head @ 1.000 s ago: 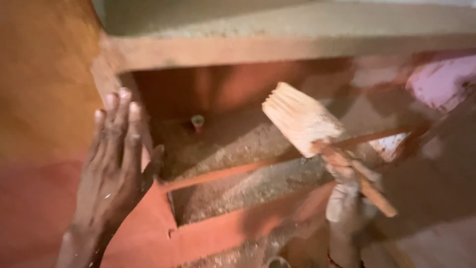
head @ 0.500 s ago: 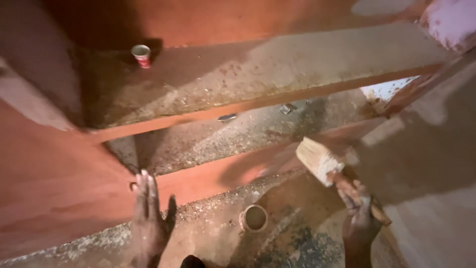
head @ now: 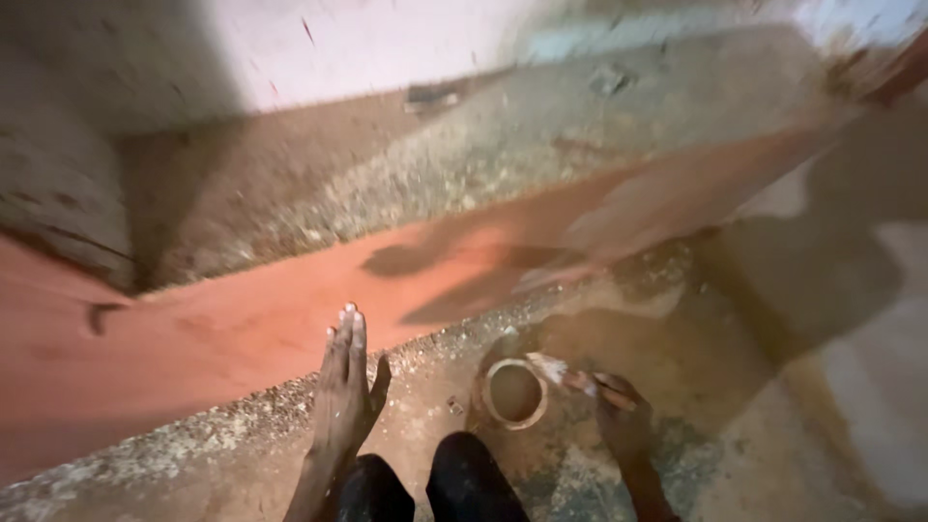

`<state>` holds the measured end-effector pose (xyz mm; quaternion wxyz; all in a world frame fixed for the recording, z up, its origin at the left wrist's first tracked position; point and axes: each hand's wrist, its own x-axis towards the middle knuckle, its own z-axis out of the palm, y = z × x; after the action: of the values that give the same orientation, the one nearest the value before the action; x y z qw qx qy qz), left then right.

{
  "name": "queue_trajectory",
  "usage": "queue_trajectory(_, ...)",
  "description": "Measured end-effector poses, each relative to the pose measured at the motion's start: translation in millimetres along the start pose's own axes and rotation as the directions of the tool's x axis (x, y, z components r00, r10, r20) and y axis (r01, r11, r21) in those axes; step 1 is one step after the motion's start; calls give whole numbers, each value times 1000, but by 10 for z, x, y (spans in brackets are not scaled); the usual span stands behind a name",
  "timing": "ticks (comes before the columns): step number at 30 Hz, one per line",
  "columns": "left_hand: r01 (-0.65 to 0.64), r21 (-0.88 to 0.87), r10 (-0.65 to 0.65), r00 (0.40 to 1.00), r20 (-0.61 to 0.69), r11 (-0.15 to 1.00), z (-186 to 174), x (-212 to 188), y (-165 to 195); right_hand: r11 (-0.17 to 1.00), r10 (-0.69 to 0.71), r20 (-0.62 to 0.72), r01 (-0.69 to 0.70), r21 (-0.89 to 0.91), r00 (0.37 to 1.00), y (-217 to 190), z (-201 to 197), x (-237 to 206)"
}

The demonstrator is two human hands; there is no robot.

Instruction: The person paints the vertical risers of concrete stairs with a light pinkish-orange paint using a wide brush. They repeatedly dip the brush into a small container and apply paint in horizontal strokes, working from the top step downward.

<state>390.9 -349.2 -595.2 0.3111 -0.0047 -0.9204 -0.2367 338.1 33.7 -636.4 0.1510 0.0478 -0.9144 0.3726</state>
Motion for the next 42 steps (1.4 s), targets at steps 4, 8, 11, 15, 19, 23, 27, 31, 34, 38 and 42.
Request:
queue_trajectory(4,-17,2,17,1000,1,1000,717,-400,-324,994,46,143,-60,96,989,474,788,-242)
queue_trajectory(8,-46,-26,46,999,19,999,1258,-739,-434,993,-58,140,43,108,988,910,1369,-471)
queue_trajectory(11,-51,-79,52,999,13,996,1557,-888,-432,974,-140,181,102,202,973,1162,1732,-513)
queue_trajectory(15,181,-294,-128,973,191,939,1875,-1106,-334,930,-19,262,-80,360,965,1310,1860,-515)
queue_trajectory(19,379,-440,-219,902,371,814,2394,-1146,-287,931,44,259,-134,340,965,1393,1869,-554)
queue_trajectory(23,596,-383,-290,736,611,706,2871,-1270,-172,951,113,290,-188,245,950,1394,1965,-580)
queue_trajectory(27,753,-107,-375,439,817,649,3155,-1337,-19,935,207,292,-276,221,934,1488,1989,-558)
queue_trajectory(31,567,-171,-290,629,721,806,3225,-1374,6,989,-81,124,65,130,989,1620,1963,-569)
queue_trajectory(34,482,-302,-231,769,596,823,3181,-1406,-11,990,85,188,-103,91,979,1703,2012,-600)
queue_trajectory(38,471,-506,-186,837,515,722,3097,-1321,-71,986,39,301,-85,142,953,1828,2040,-619)
queue_trajectory(42,296,-574,-72,922,380,763,2992,-1285,-130,506,245,528,-572,646,813,2006,1774,-694)
